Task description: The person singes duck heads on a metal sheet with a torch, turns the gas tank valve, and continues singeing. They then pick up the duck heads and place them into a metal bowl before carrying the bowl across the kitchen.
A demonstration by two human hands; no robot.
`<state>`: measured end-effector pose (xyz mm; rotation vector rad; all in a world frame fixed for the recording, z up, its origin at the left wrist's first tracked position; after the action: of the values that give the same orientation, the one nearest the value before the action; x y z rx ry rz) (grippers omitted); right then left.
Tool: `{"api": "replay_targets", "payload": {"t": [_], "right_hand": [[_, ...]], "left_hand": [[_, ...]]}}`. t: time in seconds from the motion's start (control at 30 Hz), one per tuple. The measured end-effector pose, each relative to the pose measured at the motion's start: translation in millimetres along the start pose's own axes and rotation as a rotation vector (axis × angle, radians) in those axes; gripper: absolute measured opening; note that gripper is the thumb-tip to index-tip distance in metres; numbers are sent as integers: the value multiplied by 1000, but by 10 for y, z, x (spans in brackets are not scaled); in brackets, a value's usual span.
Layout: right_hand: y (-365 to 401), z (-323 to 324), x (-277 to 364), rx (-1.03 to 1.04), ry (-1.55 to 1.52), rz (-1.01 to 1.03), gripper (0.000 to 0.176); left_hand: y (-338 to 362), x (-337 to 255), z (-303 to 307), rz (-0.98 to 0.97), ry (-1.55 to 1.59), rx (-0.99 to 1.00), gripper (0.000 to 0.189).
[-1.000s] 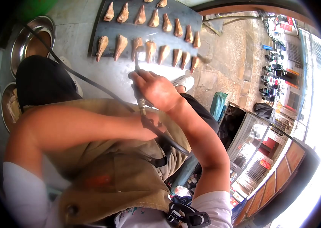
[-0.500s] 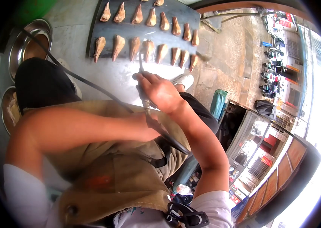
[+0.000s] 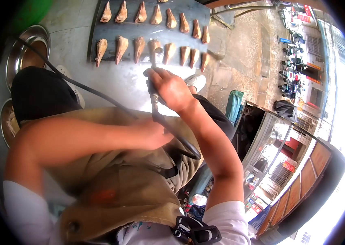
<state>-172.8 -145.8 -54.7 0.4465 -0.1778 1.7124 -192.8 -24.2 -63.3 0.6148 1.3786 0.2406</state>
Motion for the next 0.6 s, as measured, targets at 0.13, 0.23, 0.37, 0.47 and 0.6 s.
{"api": "replay_targets", "payload": {"t": [0.13,0.23,0.37,0.47,0.6], "right_hand": [[-17,-34,-51,-10,2,-2,40],[-9,-57,-56,4,-24,-11,40],[5,-77,-75,4,9,-33,40],[5,-52,-78,-45,-6,-25,42],[16,-57,-99,-65,-8,-40,43]], "left_hand": [[66,-23,60,55,58,-42,45],[32,-9,45,33,64,-33,45],[82,-40,92,74,67,-3,46],[28,14,22,46,69,-43,46],[29,10,31,44,44,-47,47]]}}
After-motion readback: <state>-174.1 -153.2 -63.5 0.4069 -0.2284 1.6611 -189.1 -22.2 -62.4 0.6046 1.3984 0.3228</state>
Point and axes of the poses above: each hand's wrist, its own y-axis away from the middle knuckle, its own z-axis out of the back of the hand, x = y × z, the point moved 4 cm from there along -y, towards the middle knuckle, and after that the axes turned 9 degrees about z, right-handed, at the moved point
